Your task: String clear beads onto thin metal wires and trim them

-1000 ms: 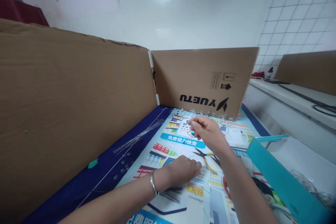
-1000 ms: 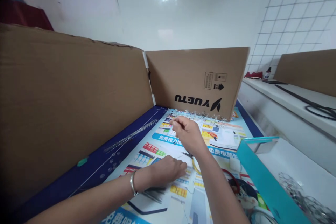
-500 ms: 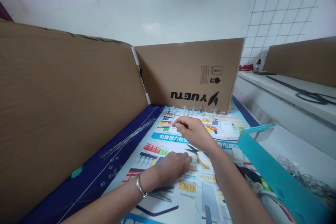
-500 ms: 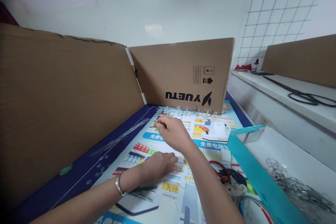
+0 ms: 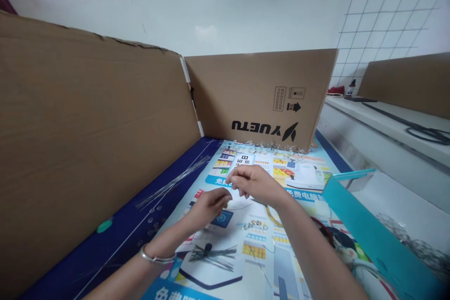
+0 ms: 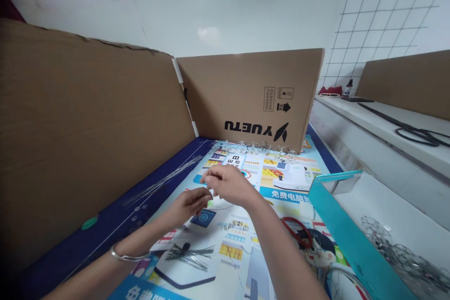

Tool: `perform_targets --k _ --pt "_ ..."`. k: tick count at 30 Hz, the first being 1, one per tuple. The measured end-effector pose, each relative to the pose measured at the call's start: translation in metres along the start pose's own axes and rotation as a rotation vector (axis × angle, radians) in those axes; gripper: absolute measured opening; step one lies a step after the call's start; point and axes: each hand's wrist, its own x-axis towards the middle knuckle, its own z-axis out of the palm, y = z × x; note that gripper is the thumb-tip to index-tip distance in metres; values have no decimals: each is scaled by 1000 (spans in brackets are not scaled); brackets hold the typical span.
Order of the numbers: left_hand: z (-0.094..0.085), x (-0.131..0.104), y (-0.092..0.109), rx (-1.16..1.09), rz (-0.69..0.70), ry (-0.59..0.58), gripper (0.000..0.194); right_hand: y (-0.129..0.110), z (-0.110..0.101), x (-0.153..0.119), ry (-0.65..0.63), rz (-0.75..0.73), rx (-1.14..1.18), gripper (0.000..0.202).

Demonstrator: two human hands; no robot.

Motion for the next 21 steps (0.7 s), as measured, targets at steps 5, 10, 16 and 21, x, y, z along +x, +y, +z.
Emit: perform_targets --k 5,10,16,21 --pt "-4 -24 -5 -951 -313 -91 46 11 19 4 -205 45 416 17" --pt "-5 -33 -2 -1229 -271 -108 52 20 31 7 -362 151 446 21" --pt "-18 -38 -16 -1203 -236 280 31 32 45 15 -161 181 263 24" --pt "-18 -38 -32 -1004 -319 435 39 62 58 19 74 186 200 23"
